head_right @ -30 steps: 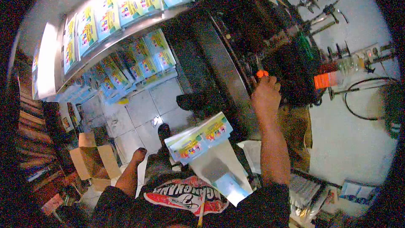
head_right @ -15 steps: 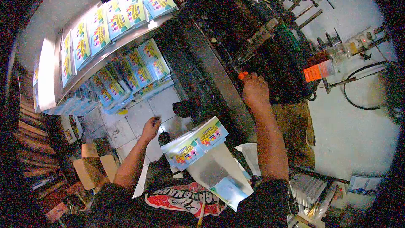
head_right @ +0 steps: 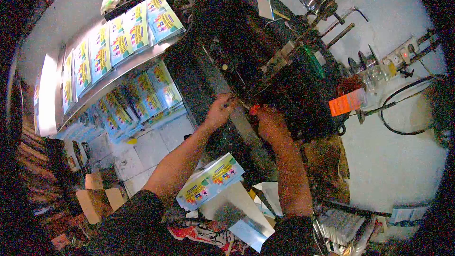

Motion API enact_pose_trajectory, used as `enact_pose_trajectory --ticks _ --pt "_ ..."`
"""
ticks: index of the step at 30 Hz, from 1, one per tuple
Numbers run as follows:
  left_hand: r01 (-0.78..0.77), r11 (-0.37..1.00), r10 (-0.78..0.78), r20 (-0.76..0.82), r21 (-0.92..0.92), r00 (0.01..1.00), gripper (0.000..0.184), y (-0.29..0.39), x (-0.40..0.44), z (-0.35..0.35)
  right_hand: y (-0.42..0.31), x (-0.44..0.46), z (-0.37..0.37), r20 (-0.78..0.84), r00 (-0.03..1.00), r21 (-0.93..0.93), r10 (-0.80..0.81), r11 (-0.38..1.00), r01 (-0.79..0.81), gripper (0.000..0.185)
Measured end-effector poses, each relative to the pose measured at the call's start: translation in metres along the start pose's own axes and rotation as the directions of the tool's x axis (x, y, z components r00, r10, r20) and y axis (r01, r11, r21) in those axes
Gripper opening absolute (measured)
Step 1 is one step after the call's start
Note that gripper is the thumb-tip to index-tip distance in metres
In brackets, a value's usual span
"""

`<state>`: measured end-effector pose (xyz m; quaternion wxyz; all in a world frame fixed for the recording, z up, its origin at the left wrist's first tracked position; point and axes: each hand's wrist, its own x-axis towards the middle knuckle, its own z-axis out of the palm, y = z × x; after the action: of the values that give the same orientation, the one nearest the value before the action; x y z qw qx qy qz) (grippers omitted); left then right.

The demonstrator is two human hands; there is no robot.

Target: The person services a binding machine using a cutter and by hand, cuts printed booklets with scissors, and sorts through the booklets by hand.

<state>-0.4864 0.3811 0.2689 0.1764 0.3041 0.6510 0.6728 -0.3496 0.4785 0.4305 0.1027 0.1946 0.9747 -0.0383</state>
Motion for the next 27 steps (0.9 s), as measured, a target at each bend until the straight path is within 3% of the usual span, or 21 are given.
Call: enact_pose_trajectory --ticks 1,2,4,5,7,8,10,13,16,20,23,25,27 --pt "0.038 0.998 -0.032 0.104 -0.054 0.994 0.030 0.000 0.005 0.001 0.001 -0.001 0.000 -0.043 0.999 0.021 -0.023 0.999 0.024 0.030" --pt "0.031 0.998 -0.026 0.103 -0.050 0.994 0.030 0.000 0.010 0.003 0.004 0.000 0.003 -0.051 0.998 0.022 -0.025 0.999 0.026 0.030" --pt "-0.173 0.981 0.165 0.099 0.086 0.981 0.025 0.016 0.014 0.004 0.010 0.000 0.011 -0.104 0.993 0.040 -0.058 0.997 0.063 0.031" --pt "-0.180 0.980 0.171 0.099 0.089 0.980 0.025 0.023 0.016 0.005 0.012 0.001 0.012 -0.111 0.992 0.040 -0.059 0.997 0.064 0.031" --pt "-0.117 0.971 0.109 0.051 0.207 0.993 0.024 0.025 0.015 0.010 0.015 0.002 0.014 0.100 0.993 0.078 0.058 0.995 -0.066 0.044" --pt "-0.123 0.971 0.114 0.056 0.206 0.992 0.024 0.026 0.019 0.012 0.016 0.003 0.017 0.094 0.994 0.079 0.062 0.994 -0.069 0.044" --pt "-0.089 0.993 0.084 0.071 0.081 0.994 0.024 0.027 0.021 0.015 0.015 0.004 0.022 0.045 0.999 0.197 0.005 0.980 -0.013 0.043" --pt "0.004 0.996 0.006 0.104 -0.087 0.995 0.022 0.031 0.025 0.018 0.013 0.005 0.022 -0.007 1.000 0.075 0.019 0.997 -0.018 0.043" --pt "0.002 0.999 -0.010 0.157 0.052 0.988 0.020 0.044 0.025 0.010 0.008 -0.006 0.014 -0.086 0.996 0.093 -0.009 0.995 0.017 0.042" --pt "0.090 0.996 -0.089 0.154 -0.005 0.984 0.018 0.049 0.020 0.006 0.004 -0.020 0.004 -0.091 0.996 0.019 -0.001 1.000 0.002 0.039" --pt "0.005 1.000 -0.004 0.182 -0.003 0.983 0.022 0.023 0.015 0.006 0.004 -0.028 0.003 -0.121 0.992 0.023 -0.021 0.999 0.024 0.039" --pt "-0.024 0.993 0.007 0.149 0.113 0.989 0.027 0.019 0.013 0.007 0.006 -0.033 0.003 -0.248 0.969 0.092 -0.018 0.995 0.042 0.041" --pt "-0.058 0.987 0.032 0.167 0.151 0.986 0.026 0.014 0.012 0.006 0.016 -0.030 0.014 -0.236 0.972 0.120 0.001 0.992 0.028 0.041"
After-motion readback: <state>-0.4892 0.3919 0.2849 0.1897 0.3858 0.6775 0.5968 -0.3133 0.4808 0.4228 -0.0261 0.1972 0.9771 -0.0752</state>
